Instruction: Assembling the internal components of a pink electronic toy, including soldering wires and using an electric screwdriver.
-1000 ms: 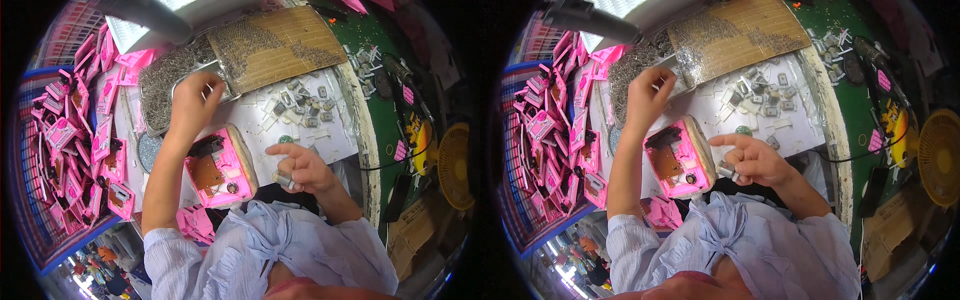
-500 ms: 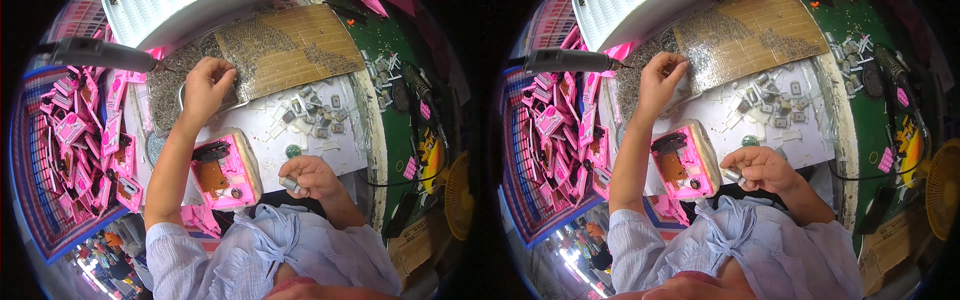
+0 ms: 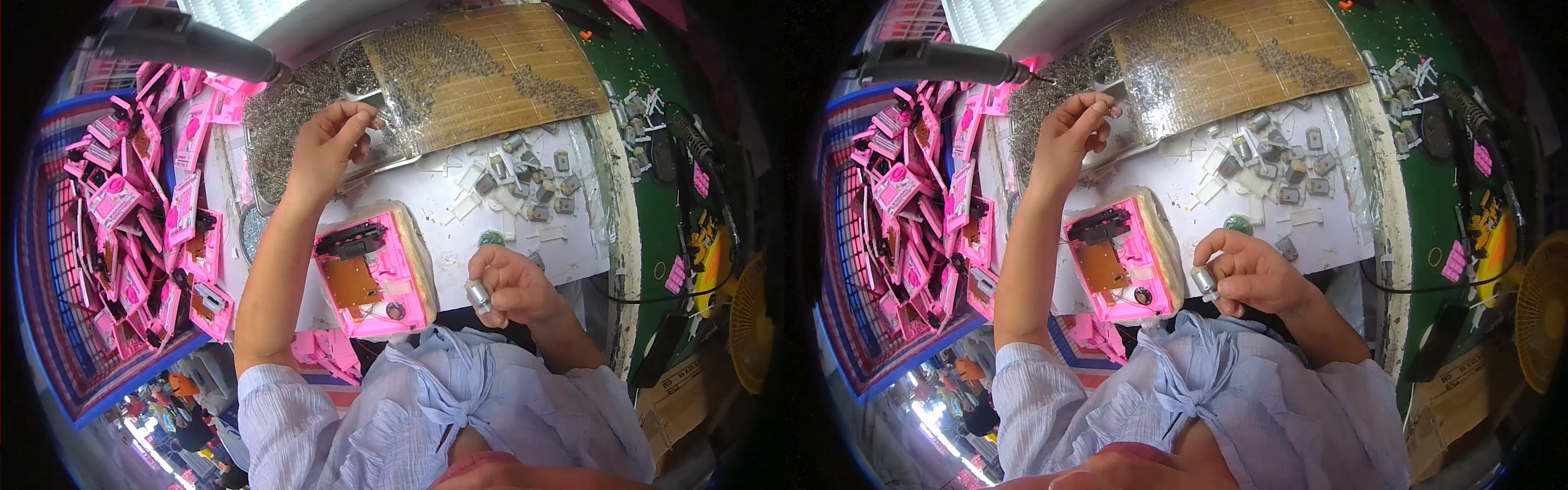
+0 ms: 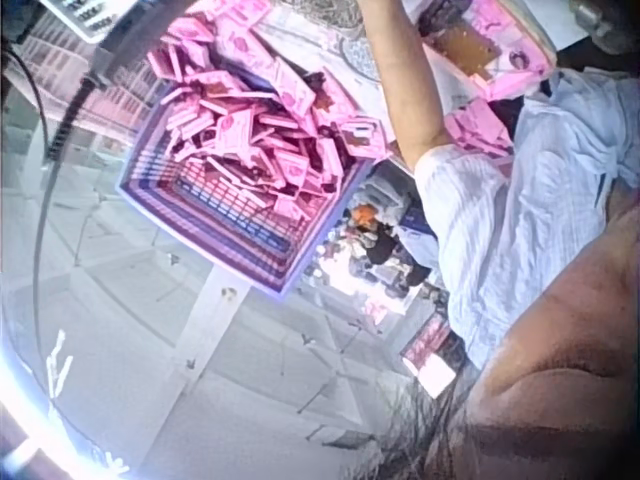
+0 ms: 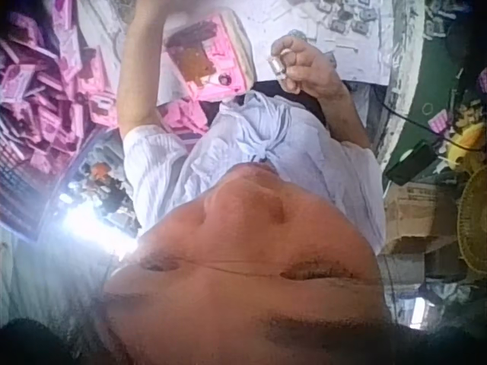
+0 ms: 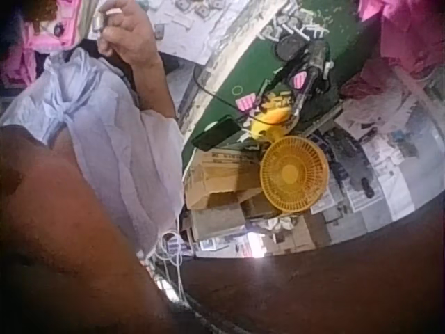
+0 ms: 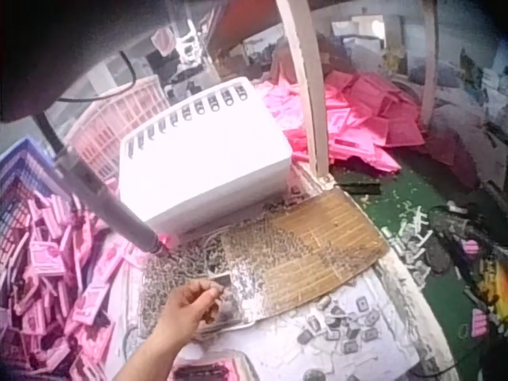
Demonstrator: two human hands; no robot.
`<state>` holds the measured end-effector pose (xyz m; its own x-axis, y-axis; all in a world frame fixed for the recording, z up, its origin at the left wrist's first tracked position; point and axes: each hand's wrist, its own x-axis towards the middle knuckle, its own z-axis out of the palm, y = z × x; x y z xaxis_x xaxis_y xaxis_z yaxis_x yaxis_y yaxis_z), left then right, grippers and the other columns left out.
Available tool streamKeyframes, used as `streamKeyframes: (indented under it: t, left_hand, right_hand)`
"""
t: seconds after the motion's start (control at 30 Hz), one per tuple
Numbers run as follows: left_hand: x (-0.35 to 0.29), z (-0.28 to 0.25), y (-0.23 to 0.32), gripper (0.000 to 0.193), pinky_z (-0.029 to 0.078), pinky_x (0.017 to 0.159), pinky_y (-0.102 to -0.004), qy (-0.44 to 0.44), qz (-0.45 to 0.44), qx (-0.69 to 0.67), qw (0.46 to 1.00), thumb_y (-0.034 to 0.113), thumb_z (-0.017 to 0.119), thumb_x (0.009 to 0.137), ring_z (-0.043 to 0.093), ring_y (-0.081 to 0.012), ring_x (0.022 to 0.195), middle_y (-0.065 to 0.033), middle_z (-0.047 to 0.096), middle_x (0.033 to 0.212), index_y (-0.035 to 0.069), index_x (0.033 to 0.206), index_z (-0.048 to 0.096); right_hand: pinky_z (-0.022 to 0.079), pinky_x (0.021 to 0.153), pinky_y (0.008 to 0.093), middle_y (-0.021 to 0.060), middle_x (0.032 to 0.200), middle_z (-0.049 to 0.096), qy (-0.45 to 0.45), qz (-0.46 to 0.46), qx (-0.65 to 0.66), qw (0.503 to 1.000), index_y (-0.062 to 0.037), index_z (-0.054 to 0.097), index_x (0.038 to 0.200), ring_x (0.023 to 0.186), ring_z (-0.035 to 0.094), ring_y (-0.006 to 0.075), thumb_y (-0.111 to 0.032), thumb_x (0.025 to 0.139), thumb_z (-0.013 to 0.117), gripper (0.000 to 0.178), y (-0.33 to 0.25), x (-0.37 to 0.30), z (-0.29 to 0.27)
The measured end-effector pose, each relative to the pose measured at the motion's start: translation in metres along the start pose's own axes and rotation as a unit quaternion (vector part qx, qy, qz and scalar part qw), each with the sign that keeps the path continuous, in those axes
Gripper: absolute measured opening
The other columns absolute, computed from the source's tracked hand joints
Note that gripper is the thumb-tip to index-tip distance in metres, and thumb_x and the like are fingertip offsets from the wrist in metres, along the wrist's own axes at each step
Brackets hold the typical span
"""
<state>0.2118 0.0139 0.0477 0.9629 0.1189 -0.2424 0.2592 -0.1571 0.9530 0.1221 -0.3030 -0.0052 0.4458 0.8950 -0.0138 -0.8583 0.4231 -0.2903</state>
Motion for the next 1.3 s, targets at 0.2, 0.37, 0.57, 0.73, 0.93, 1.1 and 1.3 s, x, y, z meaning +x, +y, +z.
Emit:
streamKeyframes:
  t: [0.2, 0.37, 0.57, 0.73, 0.93, 1.1, 1.3]
  left_hand:
    - [-0.014, 0.029, 0.008, 0.016, 0.051, 0.066, -0.0326, 0.076, 0.201, 0.371, 0.903, 0.014, 0.074, 0.088, 0.065, -0.0169, 0.07, -0.0082, 0.072, 0.093, 0.004, 0.099, 0.071]
    - [-0.005, 0.046, 0.024, 0.014, 0.052, 0.068, -0.0403, 0.063, 0.159, 0.432, 0.885, 0.018, 0.074, 0.085, 0.066, -0.0268, 0.071, -0.0102, 0.069, 0.086, 0.006, 0.09, 0.071]
    - [0.001, 0.041, 0.019, 0.014, 0.052, 0.069, -0.0405, 0.056, 0.166, 0.428, 0.887, 0.019, 0.074, 0.085, 0.067, -0.0279, 0.072, -0.0106, 0.07, 0.087, 0.005, 0.089, 0.072]
    - [0.0, 0.04, 0.014, 0.013, 0.053, 0.07, -0.0389, 0.049, 0.189, 0.392, 0.899, 0.017, 0.073, 0.085, 0.068, -0.0275, 0.074, -0.0105, 0.07, 0.088, 0.006, 0.091, 0.072]
    - [0.0, 0.041, 0.014, 0.011, 0.054, 0.07, -0.0386, 0.036, 0.26, 0.406, 0.875, 0.014, 0.074, 0.083, 0.068, -0.0277, 0.075, -0.0091, 0.069, 0.091, 0.008, 0.092, 0.072]
    - [-0.01, 0.043, 0.019, 0.011, 0.055, 0.07, -0.0377, -0.016, 0.314, 0.375, 0.872, 0.009, 0.075, 0.081, 0.067, -0.0281, 0.077, -0.0092, 0.067, 0.091, 0.007, 0.091, 0.071]
    - [-0.012, 0.042, 0.021, 0.013, 0.055, 0.072, -0.037, 0.013, 0.272, 0.374, 0.887, 0.008, 0.075, 0.08, 0.068, -0.0294, 0.08, -0.0092, 0.067, 0.091, 0.006, 0.092, 0.071]
  right_hand:
    - [0.048, 0.055, 0.0226, 0.0065, 0.074, 0.06, 0.006, -0.002, -0.048, 0.999, 0.0041, 0.048, 0.129, 0.062, 0.061, 0.0113, -0.005, 0.094, 0.065, 0.04, -0.001, -0.003, 0.003]
    - [0.048, 0.056, 0.0219, 0.0052, 0.072, 0.059, 0.016, -0.003, -0.071, 0.997, 0.0044, 0.049, 0.128, 0.061, 0.061, 0.0106, -0.004, 0.093, 0.063, 0.039, 0.0, -0.006, 0.006]
    - [0.047, 0.055, 0.0218, 0.0053, 0.072, 0.06, 0.028, -0.008, -0.085, 0.996, 0.0038, 0.05, 0.128, 0.059, 0.059, 0.0097, -0.002, 0.093, 0.063, 0.038, -0.005, -0.01, 0.007]
    - [0.045, 0.053, 0.0214, 0.0047, 0.072, 0.06, 0.042, -0.014, -0.102, 0.994, 0.0032, 0.051, 0.128, 0.059, 0.057, 0.0089, -0.003, 0.093, 0.064, 0.038, -0.005, -0.009, 0.008]
    - [0.045, 0.053, 0.0209, 0.0039, 0.072, 0.059, 0.05, -0.008, -0.121, 0.991, 0.003, 0.052, 0.127, 0.059, 0.057, 0.0083, -0.003, 0.093, 0.064, 0.037, -0.004, -0.006, 0.013]
    - [0.045, 0.054, 0.0206, 0.0033, 0.071, 0.058, 0.048, -0.019, -0.119, 0.992, 0.0032, 0.053, 0.127, 0.059, 0.057, 0.0079, -0.002, 0.092, 0.064, 0.037, 0.0, -0.009, 0.012]
    - [0.044, 0.055, 0.0198, 0.0021, 0.07, 0.057, 0.057, 0.001, -0.145, 0.988, 0.0028, 0.053, 0.127, 0.058, 0.057, 0.0074, -0.003, 0.092, 0.064, 0.037, -0.004, -0.007, 0.017]
